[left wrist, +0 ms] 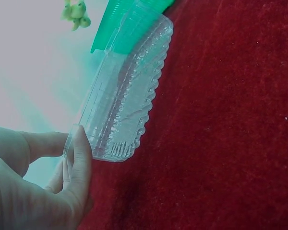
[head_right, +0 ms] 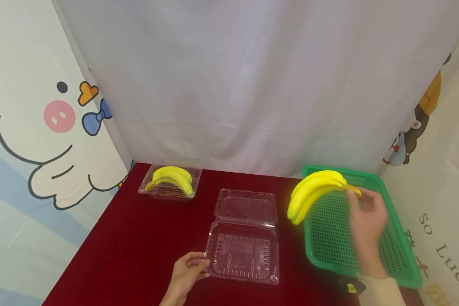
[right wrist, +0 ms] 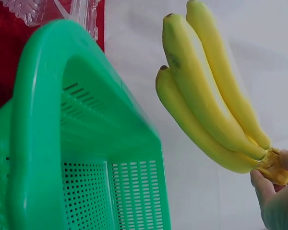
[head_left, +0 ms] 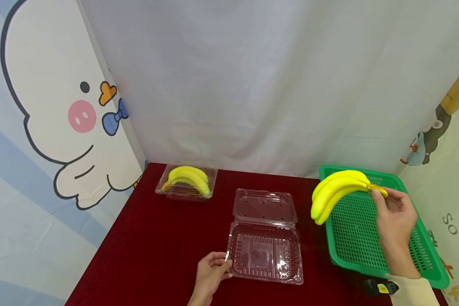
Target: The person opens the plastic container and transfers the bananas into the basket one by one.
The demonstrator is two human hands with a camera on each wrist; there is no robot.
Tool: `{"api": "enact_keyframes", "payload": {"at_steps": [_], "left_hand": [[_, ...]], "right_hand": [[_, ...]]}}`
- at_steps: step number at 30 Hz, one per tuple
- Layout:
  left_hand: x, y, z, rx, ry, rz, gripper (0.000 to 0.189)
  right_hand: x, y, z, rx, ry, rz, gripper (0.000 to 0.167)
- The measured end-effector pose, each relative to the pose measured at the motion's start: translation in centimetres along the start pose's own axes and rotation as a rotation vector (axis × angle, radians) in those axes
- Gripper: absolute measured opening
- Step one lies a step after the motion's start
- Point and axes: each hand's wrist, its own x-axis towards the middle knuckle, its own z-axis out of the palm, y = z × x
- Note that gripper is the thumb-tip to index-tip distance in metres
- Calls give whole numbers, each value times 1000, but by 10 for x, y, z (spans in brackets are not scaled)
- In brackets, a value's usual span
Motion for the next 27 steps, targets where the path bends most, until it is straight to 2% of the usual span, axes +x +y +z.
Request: {"api": "enact_keyframes", "payload": {"at_steps": [7,11,21,27], "left_hand": [[0,1,0,6,-3,14,29],[0,2,1,23,1,13,29],[3,1,2,81,19,33,26],[3,1,2,88,17,21,27]], "right_hand": [[8,0,-9,64,62,58,19],[12,-2,-14,64,96,94,16],[26,-1,-30,-31,183,197,15],[28,4,-42,-158,199,254,13]]}}
